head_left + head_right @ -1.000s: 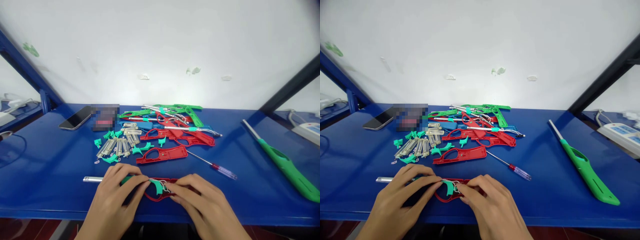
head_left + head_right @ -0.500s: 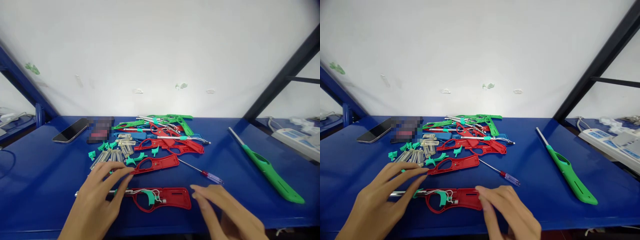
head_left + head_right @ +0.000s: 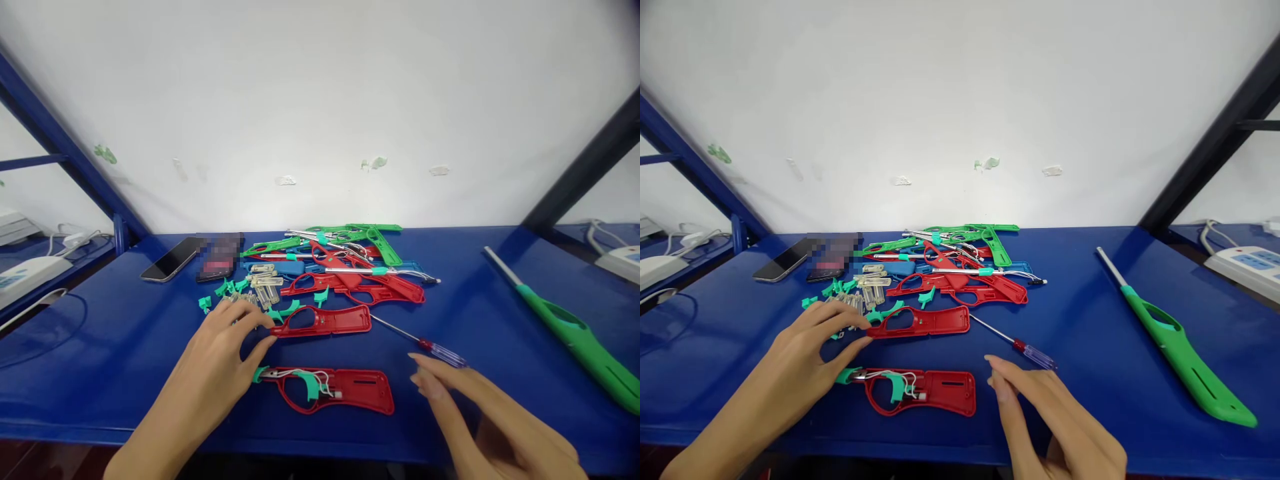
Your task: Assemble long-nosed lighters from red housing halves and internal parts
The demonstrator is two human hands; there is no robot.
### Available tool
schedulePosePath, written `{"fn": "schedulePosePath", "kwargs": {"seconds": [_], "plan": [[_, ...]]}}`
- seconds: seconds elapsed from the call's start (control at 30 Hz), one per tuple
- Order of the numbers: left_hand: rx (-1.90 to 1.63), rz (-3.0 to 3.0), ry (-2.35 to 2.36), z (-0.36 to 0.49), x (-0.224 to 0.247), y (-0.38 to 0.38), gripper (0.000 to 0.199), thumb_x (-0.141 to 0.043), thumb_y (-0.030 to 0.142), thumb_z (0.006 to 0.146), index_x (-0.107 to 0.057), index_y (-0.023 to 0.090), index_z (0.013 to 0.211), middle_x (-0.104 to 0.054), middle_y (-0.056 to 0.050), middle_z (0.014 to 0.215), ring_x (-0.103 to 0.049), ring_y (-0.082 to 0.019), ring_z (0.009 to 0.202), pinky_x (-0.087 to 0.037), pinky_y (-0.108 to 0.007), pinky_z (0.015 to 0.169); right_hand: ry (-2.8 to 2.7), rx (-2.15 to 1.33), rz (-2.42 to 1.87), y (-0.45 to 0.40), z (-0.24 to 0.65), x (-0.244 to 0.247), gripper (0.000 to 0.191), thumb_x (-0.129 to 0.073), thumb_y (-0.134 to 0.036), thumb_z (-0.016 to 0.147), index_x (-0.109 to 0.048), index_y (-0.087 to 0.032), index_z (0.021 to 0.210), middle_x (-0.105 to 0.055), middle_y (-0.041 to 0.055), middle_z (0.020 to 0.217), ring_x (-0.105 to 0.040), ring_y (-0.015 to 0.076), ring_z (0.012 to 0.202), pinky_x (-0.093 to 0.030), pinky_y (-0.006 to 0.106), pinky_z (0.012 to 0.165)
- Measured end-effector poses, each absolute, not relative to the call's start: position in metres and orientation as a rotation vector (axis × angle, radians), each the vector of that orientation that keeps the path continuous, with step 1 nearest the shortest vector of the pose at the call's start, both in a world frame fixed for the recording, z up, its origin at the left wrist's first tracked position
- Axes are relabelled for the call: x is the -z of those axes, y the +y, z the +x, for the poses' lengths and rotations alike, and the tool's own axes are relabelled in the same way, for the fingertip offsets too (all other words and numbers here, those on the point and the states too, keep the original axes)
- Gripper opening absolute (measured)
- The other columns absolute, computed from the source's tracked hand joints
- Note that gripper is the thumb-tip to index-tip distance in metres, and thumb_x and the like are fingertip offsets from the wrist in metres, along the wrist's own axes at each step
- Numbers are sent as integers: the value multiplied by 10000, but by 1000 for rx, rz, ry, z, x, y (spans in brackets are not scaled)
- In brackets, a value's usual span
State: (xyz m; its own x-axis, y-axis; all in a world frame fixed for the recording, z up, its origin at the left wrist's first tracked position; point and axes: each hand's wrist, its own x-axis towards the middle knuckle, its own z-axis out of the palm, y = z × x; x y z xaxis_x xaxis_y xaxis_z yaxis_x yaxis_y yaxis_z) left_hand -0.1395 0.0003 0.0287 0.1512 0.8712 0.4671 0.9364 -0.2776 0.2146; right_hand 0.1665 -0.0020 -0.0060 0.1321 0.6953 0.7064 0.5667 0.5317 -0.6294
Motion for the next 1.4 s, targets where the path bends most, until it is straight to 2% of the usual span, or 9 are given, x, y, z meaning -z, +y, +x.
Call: {"fn": "schedulePosePath", "kwargs": {"seconds": [0.13, 0.33, 0.6, 0.77, 0.93, 1.03, 1.13, 1.23, 1.4], "plan": [[897, -2235, -1643, -140, -35, -7, 86, -674, 309, 1028, -693, 284, 1108, -743, -13, 1081, -692, -230, 1014, -509, -366, 950, -1650, -98, -1096, 2, 173, 7, 182, -711, -203, 986, -789, -317, 1104, -844, -33, 940, -768, 162, 677, -626, 293, 690], [1001, -2277, -1508, -137, -38, -18, 196, -691, 192, 1019, -658, 261, 1199, -755, 5, 1076, -729, -163, 977, -541, -281, 959, -1770, -91, -1032, 7, 177, 10, 209, -701, -178, 980, -788, -291, 1132, -855, -20, 1019, -828, 198, 845, -663, 283, 775], [1072, -2323, -1527, -124, -47, -20, 126, -661, 176, 1030, -662, 252, 1130, -764, 19, 1051, -754, -139, 924, -572, -246, 912, -1823, -92, -1021, 6, 176, 6, 189, -677, -172, 995, -785, -272, 1114, -855, -31, 1010, -822, 169, 859, -651, 250, 810], [1139, -2234, -1483, -118, -47, -20, 208, -676, 68, 985, -684, 244, 1094, -757, 14, 1048, -738, -147, 955, -563, -296, 946, -1812, -81, -1017, 5, 176, 5, 166, -676, -174, 999, -787, -264, 1083, -850, -33, 1000, -810, 157, 873, -628, 244, 875], [1514, -2008, -1666, -104, -53, -27, 162, -682, 128, 995, -706, 287, 1018, -740, 39, 1029, -713, -175, 984, -576, -358, 944, -1718, -183, -1099, 5, 175, 7, 209, -712, -221, 995, -755, -295, 1185, -786, -28, 995, -766, 162, 863, -622, 310, 931], [1871, -1788, -1824, -97, -51, -31, 90, -686, 221, 1013, -711, 278, 947, -722, 34, 970, -701, -167, 921, -598, -312, 862, -1761, -137, -1071, 6, 172, 7, 348, -728, -229, 989, -696, -304, 1327, -749, 11, 1196, -764, 177, 914, -643, 348, 912], [2060, -1763, -2016, -92, -42, -36, 130, -698, 329, 1021, -717, 252, 918, -702, 13, 881, -677, -154, 796, -592, -259, 702, -1808, -67, -1042, 6, 169, 10, 480, -729, -200, 987, -628, -313, 1443, -693, 39, 1393, -766, 194, 1010, -639, 376, 961], [2094, -1876, -2103, -83, -36, -39, 168, -697, 379, 1022, -724, 245, 924, -681, 12, 808, -661, -141, 715, -590, -225, 616, -1686, -148, -1033, 3, 170, 15, 536, -764, -165, 958, -619, -308, 1454, -745, 12, 1279, -764, 179, 998, -625, 345, 980], [1998, -1854, -2080, -62, -44, -37, 160, -738, 372, 971, -754, 275, 845, -656, 52, 653, -632, -104, 551, -501, -158, 441, -1695, -113, -1024, 1, 178, 14, 270, -771, -226, 973, -727, -282, 1234, -811, -31, 1026, -777, 144, 850, -629, 246, 883]]}}
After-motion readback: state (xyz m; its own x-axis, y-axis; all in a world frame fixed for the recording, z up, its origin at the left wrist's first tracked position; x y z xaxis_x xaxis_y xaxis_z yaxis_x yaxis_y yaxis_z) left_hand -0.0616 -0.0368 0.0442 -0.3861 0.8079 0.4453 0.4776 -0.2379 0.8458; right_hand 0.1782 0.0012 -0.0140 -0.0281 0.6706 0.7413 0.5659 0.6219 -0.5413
